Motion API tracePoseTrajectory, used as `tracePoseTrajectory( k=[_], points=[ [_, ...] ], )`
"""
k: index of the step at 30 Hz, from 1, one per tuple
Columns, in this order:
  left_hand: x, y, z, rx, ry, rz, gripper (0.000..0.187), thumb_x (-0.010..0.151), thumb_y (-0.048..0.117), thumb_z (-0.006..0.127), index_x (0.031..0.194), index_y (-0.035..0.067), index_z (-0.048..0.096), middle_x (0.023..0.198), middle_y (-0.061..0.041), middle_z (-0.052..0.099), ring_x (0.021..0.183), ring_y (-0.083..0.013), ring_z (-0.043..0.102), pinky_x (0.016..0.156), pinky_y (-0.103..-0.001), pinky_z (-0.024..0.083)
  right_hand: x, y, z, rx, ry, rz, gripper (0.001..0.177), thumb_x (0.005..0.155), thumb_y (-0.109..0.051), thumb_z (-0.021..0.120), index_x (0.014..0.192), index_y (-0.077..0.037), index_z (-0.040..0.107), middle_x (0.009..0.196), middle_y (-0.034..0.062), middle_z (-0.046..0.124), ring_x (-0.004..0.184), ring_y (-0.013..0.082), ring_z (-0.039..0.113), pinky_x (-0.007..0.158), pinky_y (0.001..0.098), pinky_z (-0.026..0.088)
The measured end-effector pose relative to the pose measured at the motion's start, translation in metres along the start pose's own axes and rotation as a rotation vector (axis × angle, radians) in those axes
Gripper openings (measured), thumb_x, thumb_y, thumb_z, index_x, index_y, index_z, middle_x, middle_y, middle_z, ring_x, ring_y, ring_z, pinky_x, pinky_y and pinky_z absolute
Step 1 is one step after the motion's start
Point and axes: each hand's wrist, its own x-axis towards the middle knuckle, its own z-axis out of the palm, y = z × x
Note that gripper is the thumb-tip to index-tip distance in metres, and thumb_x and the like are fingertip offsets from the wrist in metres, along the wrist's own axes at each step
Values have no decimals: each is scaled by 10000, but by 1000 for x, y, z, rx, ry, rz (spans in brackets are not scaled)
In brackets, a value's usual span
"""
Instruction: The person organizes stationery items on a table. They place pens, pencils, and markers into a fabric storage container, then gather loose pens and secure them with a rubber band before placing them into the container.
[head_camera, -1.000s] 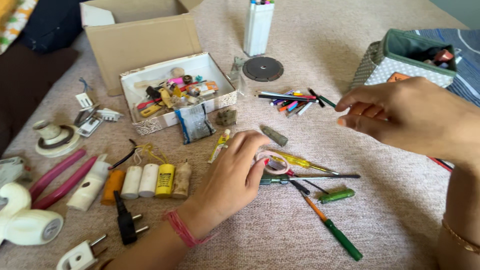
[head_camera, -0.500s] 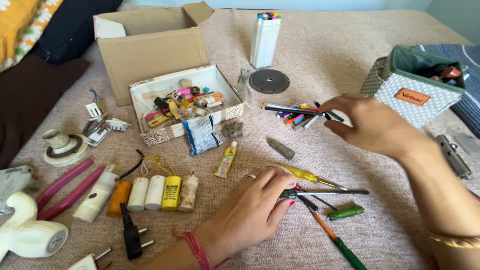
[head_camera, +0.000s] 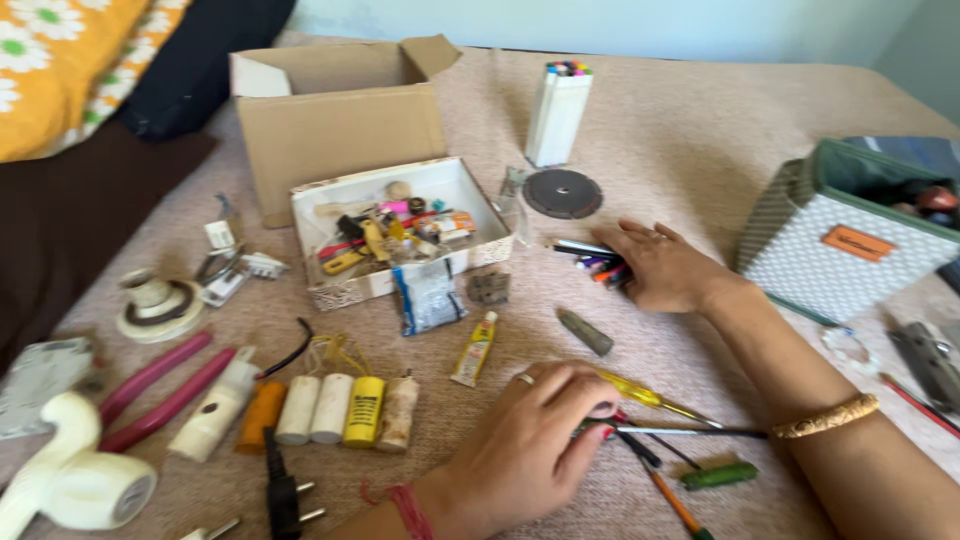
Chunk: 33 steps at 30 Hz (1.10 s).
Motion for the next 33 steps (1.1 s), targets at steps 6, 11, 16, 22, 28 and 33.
tracePoseTrajectory(
  k=[6, 11, 16, 22, 28, 33],
  points=[
    [-1, -2, 1, -34, 42, 46, 263, 1001, 100, 632, 1247, 48, 558, 1228, -153, 617, 1142, -333, 611, 986, -454, 504, -1, 4, 9, 3, 18, 0, 557, 835, -123, 616, 1386, -104, 533, 1247, 143, 619, 1168, 317, 634, 1057, 430, 499],
    [0, -3, 0, -29, 25, 31, 233, 1000, 96, 627, 1218, 55, 558, 1206, -147, 628, 1133, -335, 618, 976, -456, 505, -13, 1, 20, -176, 200, -31, 347, 846, -191, 639, 1145, -26, 580, 1129, 181, 637, 1104, 366, 631, 965, 456, 526],
    [1, -3, -3, -17, 5, -12, 216, 995, 94, 625, 1201, 59, 572, 1145, -141, 633, 1055, -332, 633, 911, -444, 517, -21, -6, 11, -98, 176, 76, 298, 912, -232, 595, 1106, -21, 516, 1058, 230, 678, 1026, 396, 673, 920, 484, 536],
    [2, -6, -6, 2, 55, 9, 224, 988, 75, 623, 1204, 45, 568, 1121, -146, 634, 1037, -329, 640, 909, -432, 528, -30, -8, -16, 169, 145, 258, 318, 990, -307, 557, 1131, -34, 479, 917, 294, 705, 931, 461, 687, 846, 549, 526],
    [13, -13, -4, 11, 176, 27, 280, 946, 66, 659, 1218, 44, 595, 1153, -136, 671, 1080, -295, 673, 919, -401, 539, -30, 6, -24, 472, 412, 130, 299, 966, -309, 630, 1082, -41, 564, 757, 214, 684, 714, 344, 665, 667, 461, 512],
    [70, -35, 21, -266, 293, -43, 300, 1023, 186, 663, 1248, 31, 538, 1178, -105, 671, 1098, -178, 708, 945, -334, 593, -39, 17, -33, 1101, 261, 232, 235, 974, -284, 628, 925, -74, 535, 637, 22, 503, 525, 135, 458, 442, 315, 358]
  ],
)
